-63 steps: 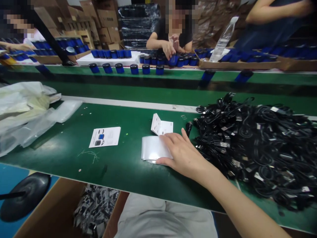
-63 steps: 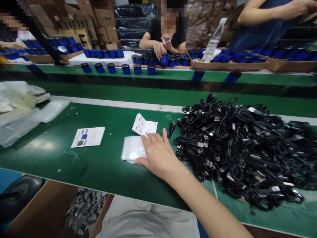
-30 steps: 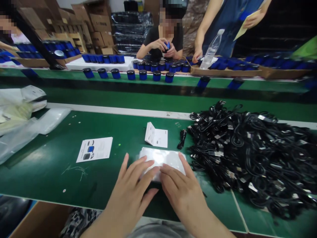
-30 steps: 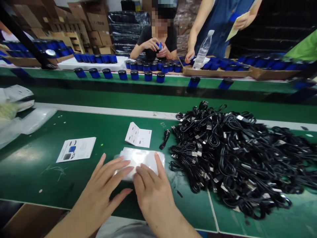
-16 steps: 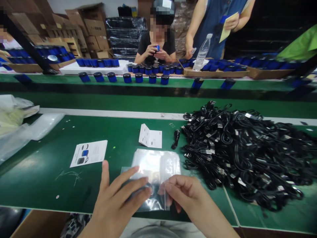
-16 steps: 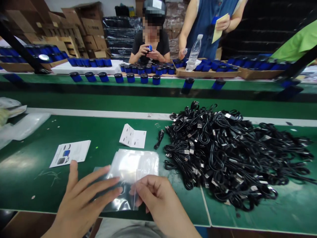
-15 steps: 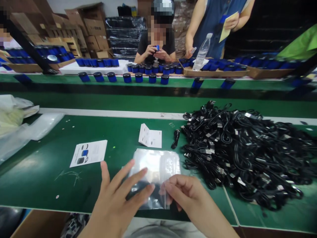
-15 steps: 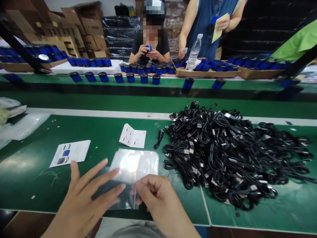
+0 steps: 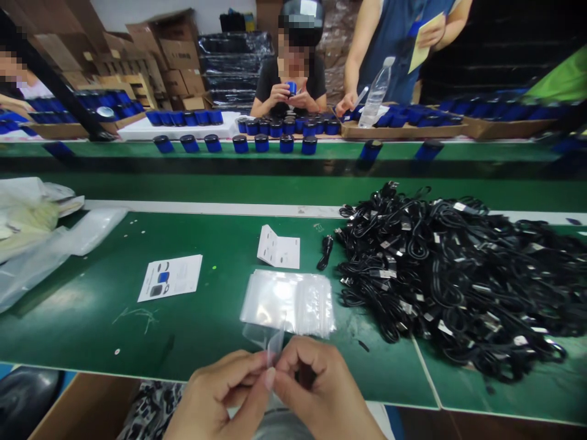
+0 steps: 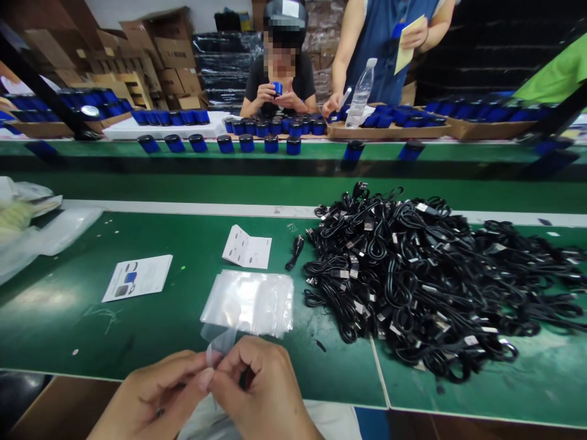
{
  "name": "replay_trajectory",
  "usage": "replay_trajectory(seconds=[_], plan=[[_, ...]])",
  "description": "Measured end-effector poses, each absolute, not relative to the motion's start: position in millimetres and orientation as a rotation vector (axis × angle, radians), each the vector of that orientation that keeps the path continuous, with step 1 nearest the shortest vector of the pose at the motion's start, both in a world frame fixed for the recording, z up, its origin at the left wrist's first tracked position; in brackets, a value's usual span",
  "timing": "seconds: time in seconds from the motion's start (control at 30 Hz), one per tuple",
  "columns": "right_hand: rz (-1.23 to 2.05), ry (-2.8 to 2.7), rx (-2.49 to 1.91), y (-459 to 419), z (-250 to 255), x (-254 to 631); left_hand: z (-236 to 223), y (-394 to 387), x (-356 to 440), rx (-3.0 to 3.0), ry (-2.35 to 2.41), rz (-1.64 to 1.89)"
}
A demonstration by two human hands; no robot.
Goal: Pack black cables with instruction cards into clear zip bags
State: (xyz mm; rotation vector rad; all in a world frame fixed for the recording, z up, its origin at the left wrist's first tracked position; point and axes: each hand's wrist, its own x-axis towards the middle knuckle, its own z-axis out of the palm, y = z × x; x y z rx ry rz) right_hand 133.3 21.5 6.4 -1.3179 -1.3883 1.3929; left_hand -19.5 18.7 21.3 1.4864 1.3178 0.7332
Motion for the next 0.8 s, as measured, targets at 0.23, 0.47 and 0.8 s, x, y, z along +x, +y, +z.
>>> replay_trajectory(seconds=[0.23,0.47,0.8], plan=[[1.34,-1.462,-1.306,19.1,0.7,139.9,26.7,22.2,-16.0,1.553,1.398,0.682],[1.315,-1.553,-1.292,15.1,2.6,142.3,21.7,19.5,-14.0,1.502,1.439,0.64],[1.197,-1.811,-1.198,16.2,7.9,141.7,26.4,19.3,-17.0,2.116,1.355,0.39]])
